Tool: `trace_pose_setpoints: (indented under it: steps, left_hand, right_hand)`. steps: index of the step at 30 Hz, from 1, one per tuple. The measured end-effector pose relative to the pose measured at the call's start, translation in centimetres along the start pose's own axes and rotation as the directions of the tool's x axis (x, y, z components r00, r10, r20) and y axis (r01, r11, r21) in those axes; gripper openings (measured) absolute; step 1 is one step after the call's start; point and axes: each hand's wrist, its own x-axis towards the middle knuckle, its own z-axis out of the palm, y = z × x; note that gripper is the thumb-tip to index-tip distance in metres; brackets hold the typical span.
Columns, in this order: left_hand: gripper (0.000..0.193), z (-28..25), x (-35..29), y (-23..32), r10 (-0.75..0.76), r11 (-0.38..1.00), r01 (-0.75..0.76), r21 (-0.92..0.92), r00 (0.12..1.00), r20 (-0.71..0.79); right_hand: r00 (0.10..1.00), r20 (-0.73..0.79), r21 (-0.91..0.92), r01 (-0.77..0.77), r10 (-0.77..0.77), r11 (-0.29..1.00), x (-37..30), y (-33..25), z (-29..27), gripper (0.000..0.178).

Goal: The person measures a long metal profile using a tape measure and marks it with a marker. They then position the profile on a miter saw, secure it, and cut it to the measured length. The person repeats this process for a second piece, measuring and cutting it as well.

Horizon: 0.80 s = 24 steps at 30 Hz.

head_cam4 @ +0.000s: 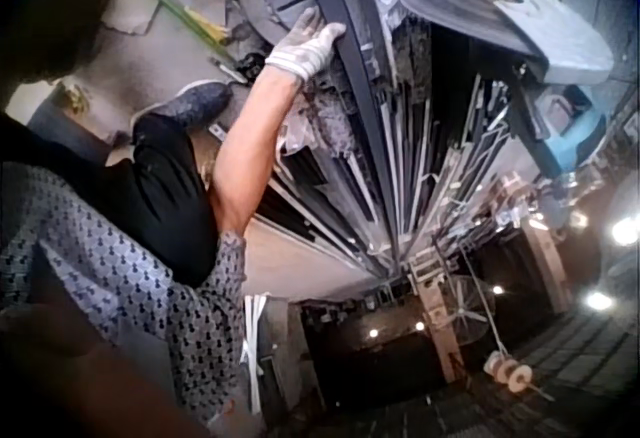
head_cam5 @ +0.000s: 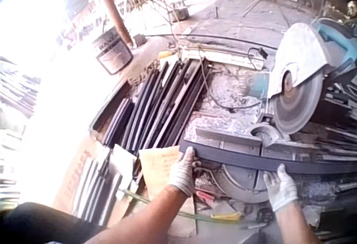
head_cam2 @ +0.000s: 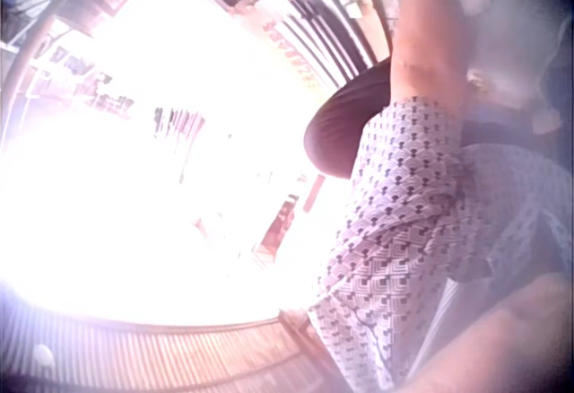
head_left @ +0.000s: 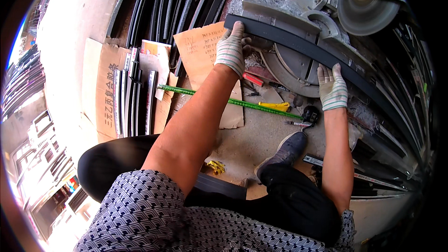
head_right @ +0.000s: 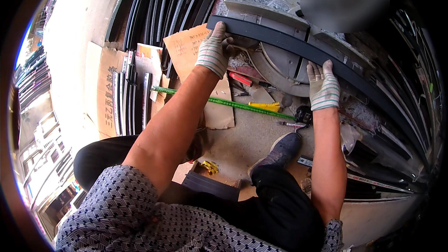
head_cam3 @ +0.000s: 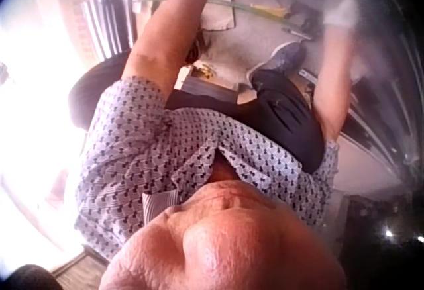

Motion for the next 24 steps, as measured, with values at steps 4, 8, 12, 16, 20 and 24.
trace_pose_setpoints:
  steps: [4,8,12,16,20,24]
  left_hand:
    - [0.025,-0.9,1.1,0.8,-0.023,1.000,0.023,0.007,0.999,-0.030]
    - [0.027,-1.3,2.1,1.9,-0.053,0.998,0.055,0.028,0.997,-0.053]
    - [0.028,-0.9,2.7,2.3,-0.051,0.996,0.055,0.065,0.996,-0.070]
    - [0.028,-1.4,3.3,2.2,-0.034,0.995,0.041,0.091,0.997,-0.071]
    - [0.028,-2.2,4.7,2.6,-0.019,0.998,0.023,0.060,0.997,-0.068]
    - [0.025,-1.9,4.9,3.1,0.022,0.996,-0.016,0.083,0.997,-0.077]
  right_hand:
    - [1.000,0.011,-0.022,-0.015,0.015,1.000,0.0,0.7,0.9,0.034]
    - [0.999,0.030,-0.024,-0.018,0.019,1.000,0.3,1.2,0.9,0.035]
    - [1.000,0.009,-0.028,-0.015,0.015,0.999,0.1,1.0,0.9,0.035]
    - [1.000,0.000,-0.041,0.009,-0.009,0.999,-0.4,1.2,1.5,0.035]
    - [0.991,0.128,-0.113,-0.015,0.030,0.994,-0.7,0.7,0.3,0.031]
    - [0.980,0.067,-0.436,0.197,-0.187,0.878,-4.0,0.2,-2.3,0.020]
